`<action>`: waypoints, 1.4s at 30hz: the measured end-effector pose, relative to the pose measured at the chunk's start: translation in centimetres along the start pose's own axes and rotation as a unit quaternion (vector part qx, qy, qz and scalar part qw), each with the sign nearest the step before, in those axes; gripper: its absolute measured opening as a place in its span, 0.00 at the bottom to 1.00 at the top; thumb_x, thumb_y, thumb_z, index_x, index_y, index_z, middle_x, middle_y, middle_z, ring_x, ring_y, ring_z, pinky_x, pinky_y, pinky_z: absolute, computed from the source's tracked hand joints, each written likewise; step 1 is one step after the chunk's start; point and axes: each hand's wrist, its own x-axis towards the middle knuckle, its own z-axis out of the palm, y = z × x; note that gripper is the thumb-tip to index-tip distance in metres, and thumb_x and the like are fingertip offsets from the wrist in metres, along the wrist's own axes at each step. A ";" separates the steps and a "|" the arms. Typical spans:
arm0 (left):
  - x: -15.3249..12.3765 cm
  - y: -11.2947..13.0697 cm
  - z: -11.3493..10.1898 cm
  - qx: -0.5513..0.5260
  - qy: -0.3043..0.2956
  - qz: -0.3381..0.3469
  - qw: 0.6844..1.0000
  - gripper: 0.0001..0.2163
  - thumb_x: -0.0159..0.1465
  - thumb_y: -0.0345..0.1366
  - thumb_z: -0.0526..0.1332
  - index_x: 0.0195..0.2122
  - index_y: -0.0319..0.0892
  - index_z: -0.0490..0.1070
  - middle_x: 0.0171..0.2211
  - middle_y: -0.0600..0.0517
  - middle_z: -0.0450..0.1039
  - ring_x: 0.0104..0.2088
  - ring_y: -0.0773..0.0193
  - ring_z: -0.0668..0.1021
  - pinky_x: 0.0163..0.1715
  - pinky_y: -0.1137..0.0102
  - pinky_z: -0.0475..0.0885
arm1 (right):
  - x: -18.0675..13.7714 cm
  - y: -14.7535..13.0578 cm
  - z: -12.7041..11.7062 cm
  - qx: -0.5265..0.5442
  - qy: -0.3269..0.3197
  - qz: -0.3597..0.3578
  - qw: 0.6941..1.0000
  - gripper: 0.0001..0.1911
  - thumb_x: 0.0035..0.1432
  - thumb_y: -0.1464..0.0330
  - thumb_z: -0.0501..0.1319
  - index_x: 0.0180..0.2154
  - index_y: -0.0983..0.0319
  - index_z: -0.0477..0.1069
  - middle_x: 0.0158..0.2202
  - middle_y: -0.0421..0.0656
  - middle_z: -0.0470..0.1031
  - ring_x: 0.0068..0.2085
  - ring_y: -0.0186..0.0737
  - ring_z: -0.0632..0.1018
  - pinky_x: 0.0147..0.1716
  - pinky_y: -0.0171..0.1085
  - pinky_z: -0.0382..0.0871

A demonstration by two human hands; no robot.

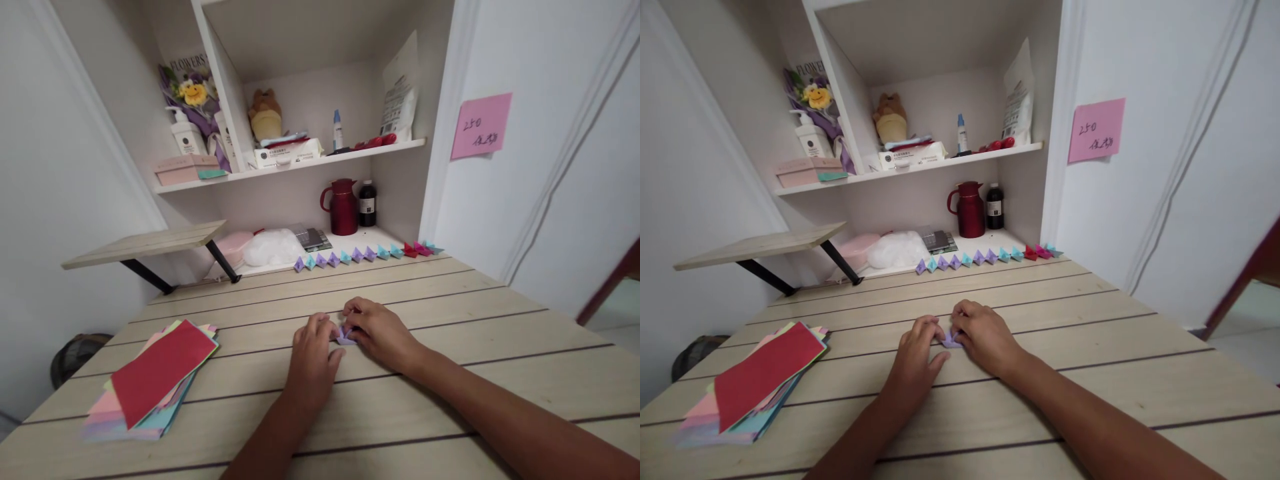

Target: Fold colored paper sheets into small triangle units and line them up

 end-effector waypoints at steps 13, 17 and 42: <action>0.2 0.2 -0.2 -0.017 0.002 0.013 1.000 0.08 0.59 0.26 0.60 0.36 0.45 0.67 0.42 0.52 0.71 0.44 0.60 0.73 0.44 0.64 0.65 | 0.2 -0.8 0.5 0.064 -0.008 0.024 0.998 0.06 0.56 0.72 0.58 0.31 0.57 0.73 0.32 0.37 0.80 0.37 0.39 0.77 0.45 0.40 0.61; 0.3 0.1 -0.3 -0.039 0.011 0.012 0.999 0.06 0.59 0.26 0.59 0.33 0.45 0.68 0.37 0.53 0.73 0.39 0.61 0.73 0.42 0.65 0.65 | 0.3 -0.9 0.3 0.088 -0.016 0.036 0.995 0.06 0.56 0.69 0.59 0.29 0.58 0.74 0.30 0.39 0.80 0.35 0.40 0.77 0.42 0.38 0.62; 0.5 -0.5 -0.4 -0.182 0.143 -0.043 0.972 0.04 0.57 0.31 0.58 0.25 0.43 0.66 0.28 0.53 0.73 0.34 0.62 0.75 0.37 0.67 0.68 | 0.1 -0.1 -1.3 0.323 -0.061 0.109 0.938 0.13 0.52 0.59 0.64 0.33 0.62 0.75 0.30 0.41 0.76 0.34 0.40 0.73 0.32 0.35 0.64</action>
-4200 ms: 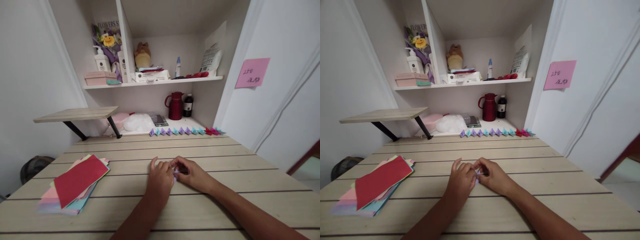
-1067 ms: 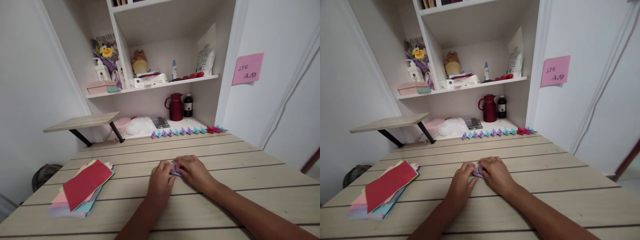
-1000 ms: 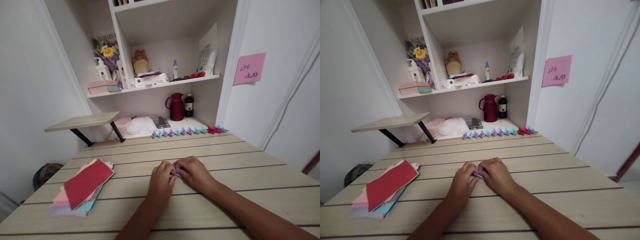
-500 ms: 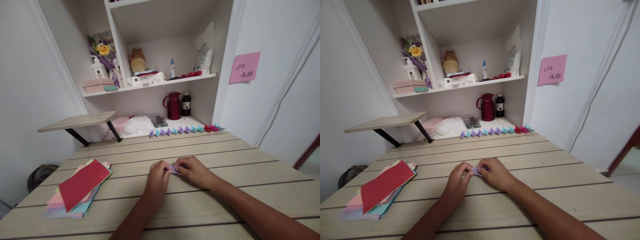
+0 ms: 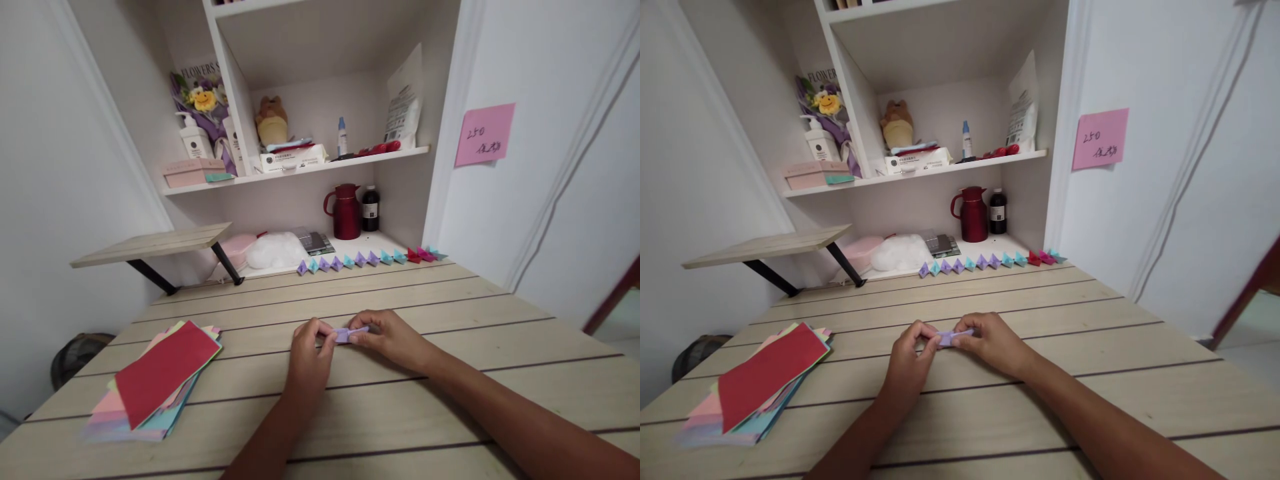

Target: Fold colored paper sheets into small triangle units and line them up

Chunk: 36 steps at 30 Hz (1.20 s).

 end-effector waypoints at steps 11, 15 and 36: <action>-0.1 0.2 0.0 0.017 0.033 0.020 0.999 0.05 0.56 0.28 0.60 0.24 0.43 0.67 0.29 0.53 0.74 0.36 0.61 0.76 0.41 0.65 0.69 | 0.2 0.4 0.6 0.056 0.053 0.005 0.997 0.12 0.49 0.61 0.64 0.25 0.61 0.65 0.26 0.37 0.71 0.30 0.36 0.70 0.30 0.33 0.63; -0.1 0.4 0.0 0.029 0.043 0.030 0.998 0.06 0.55 0.29 0.61 0.23 0.44 0.67 0.27 0.54 0.75 0.36 0.60 0.75 0.42 0.63 0.68 | 0.2 0.4 0.7 0.051 0.083 -0.003 0.995 0.12 0.48 0.62 0.65 0.25 0.61 0.64 0.25 0.37 0.70 0.29 0.35 0.69 0.29 0.33 0.61; 0.1 -0.3 0.3 -0.061 -0.058 -0.038 0.996 0.02 0.50 0.33 0.68 0.26 0.42 0.77 0.26 0.53 0.76 0.28 0.65 0.74 0.32 0.71 0.69 | -0.5 -0.7 1.4 -0.049 0.043 -0.092 0.994 0.07 0.56 0.66 0.61 0.37 0.58 0.67 0.32 0.39 0.76 0.35 0.40 0.76 0.33 0.35 0.66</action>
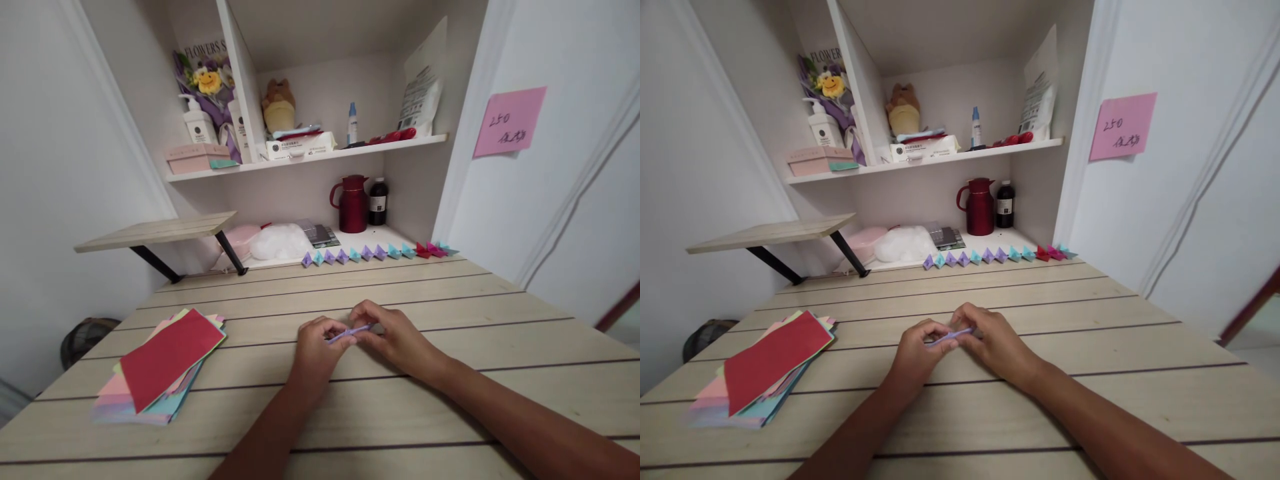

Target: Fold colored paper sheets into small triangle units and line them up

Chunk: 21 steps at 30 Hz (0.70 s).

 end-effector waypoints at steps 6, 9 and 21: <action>0.3 0.4 -0.4 -0.059 0.020 -0.059 0.996 0.05 0.50 0.35 0.66 0.19 0.41 0.74 0.21 0.54 0.72 0.26 0.66 0.73 0.29 0.72 0.66 | 0.3 0.7 0.5 0.109 0.048 0.054 0.991 0.21 0.53 0.66 0.64 0.48 0.57 0.64 0.29 0.37 0.75 0.34 0.40 0.76 0.39 0.38 0.66; 0.5 0.5 -0.6 -0.134 0.007 -0.127 0.983 0.07 0.49 0.38 0.66 0.19 0.40 0.74 0.20 0.54 0.71 0.24 0.67 0.71 0.27 0.73 0.64 | 0.7 1.2 0.8 0.217 0.053 0.086 0.971 0.24 0.52 0.66 0.65 0.50 0.59 0.62 0.26 0.35 0.74 0.31 0.38 0.74 0.34 0.36 0.65; 1.0 0.4 -0.9 -0.152 0.012 -0.156 0.976 0.14 0.45 0.45 0.69 0.18 0.38 0.74 0.16 0.55 0.68 0.20 0.69 0.66 0.24 0.74 0.61 | 1.2 1.4 1.8 0.311 0.084 0.071 0.944 0.18 0.55 0.60 0.61 0.46 0.61 0.67 0.20 0.33 0.67 0.24 0.34 0.70 0.27 0.33 0.60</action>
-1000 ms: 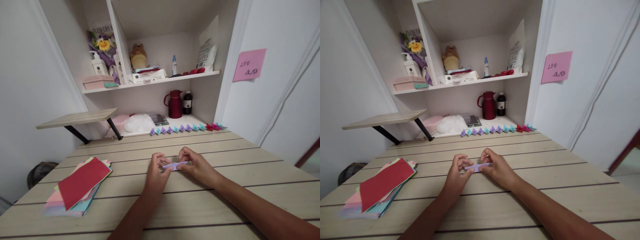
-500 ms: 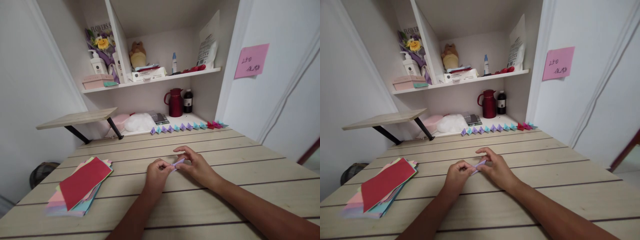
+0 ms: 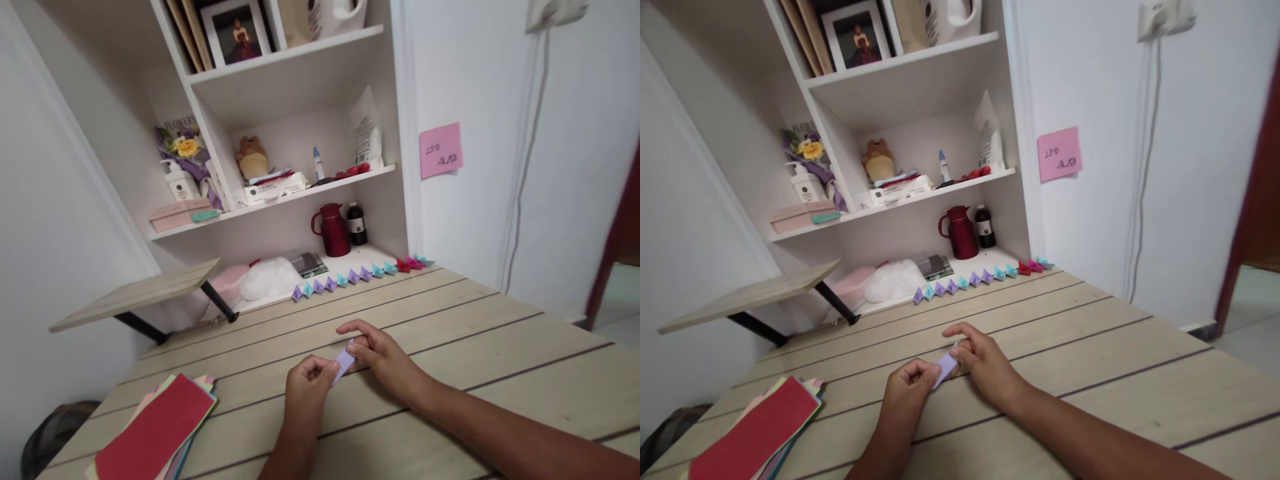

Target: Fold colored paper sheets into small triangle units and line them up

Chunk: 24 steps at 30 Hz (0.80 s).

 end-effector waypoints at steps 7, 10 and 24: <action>0.0 -0.2 0.1 0.019 0.061 0.031 0.997 0.18 0.45 0.51 0.68 0.20 0.38 0.75 0.18 0.53 0.70 0.22 0.65 0.69 0.25 0.73 0.64 | 0.6 0.5 0.5 0.122 0.026 0.058 0.991 0.31 0.42 0.66 0.70 0.49 0.61 0.64 0.21 0.33 0.72 0.25 0.33 0.74 0.30 0.34 0.66; -0.3 0.2 0.3 0.014 0.072 0.035 0.997 0.20 0.43 0.53 0.68 0.20 0.38 0.75 0.19 0.51 0.73 0.24 0.63 0.71 0.27 0.72 0.66 | 0.6 0.4 0.6 0.120 0.016 0.082 0.989 0.28 0.35 0.68 0.73 0.41 0.62 0.68 0.20 0.31 0.72 0.23 0.30 0.71 0.27 0.31 0.64; 0.6 -0.7 -0.3 0.047 0.016 0.024 0.998 0.20 0.43 0.54 0.68 0.19 0.38 0.75 0.18 0.53 0.69 0.22 0.65 0.68 0.25 0.72 0.65 | 0.9 1.2 0.9 0.078 -0.016 0.096 0.992 0.25 0.47 0.47 0.60 0.23 0.63 0.66 0.13 0.39 0.72 0.14 0.32 0.70 0.18 0.32 0.62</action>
